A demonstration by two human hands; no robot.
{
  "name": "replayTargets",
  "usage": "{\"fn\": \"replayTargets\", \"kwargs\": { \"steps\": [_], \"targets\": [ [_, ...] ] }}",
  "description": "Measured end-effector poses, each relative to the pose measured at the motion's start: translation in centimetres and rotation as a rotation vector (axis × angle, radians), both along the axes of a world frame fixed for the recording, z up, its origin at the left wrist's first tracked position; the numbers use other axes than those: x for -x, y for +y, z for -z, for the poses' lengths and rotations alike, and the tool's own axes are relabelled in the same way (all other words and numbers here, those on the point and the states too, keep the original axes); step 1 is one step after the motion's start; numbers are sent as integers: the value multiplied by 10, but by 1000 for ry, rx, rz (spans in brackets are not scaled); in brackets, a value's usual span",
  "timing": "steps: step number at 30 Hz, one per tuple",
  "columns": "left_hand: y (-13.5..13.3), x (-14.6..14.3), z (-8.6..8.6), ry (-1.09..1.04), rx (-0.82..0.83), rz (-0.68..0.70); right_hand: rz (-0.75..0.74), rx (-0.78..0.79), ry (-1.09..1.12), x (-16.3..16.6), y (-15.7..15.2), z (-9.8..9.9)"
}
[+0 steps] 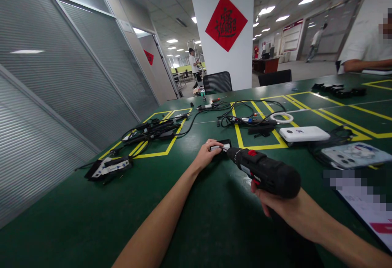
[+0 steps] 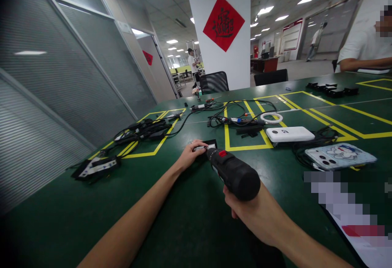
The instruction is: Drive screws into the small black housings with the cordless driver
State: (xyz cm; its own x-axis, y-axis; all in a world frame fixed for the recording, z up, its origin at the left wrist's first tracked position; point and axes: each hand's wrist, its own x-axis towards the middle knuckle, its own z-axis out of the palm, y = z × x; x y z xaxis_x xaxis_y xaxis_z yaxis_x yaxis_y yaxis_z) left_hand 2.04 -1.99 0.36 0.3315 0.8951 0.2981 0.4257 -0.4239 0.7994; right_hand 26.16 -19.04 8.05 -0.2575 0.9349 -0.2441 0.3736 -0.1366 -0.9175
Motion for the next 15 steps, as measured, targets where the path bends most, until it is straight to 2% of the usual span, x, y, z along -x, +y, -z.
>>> {"fn": "replayTargets", "kwargs": {
  "steps": [8, 12, 15],
  "targets": [
    [-1, 1, -2, -21, 16, 3, -4, -7, 85, -3, 2, 0],
    [-4, -1, -5, -2, 3, -13, -19, 10, 224, -6, 5, -3],
    [-5, -2, -6, 17, -22, -22, 41, 50, 319, -8, 6, -9]
  ]
}}
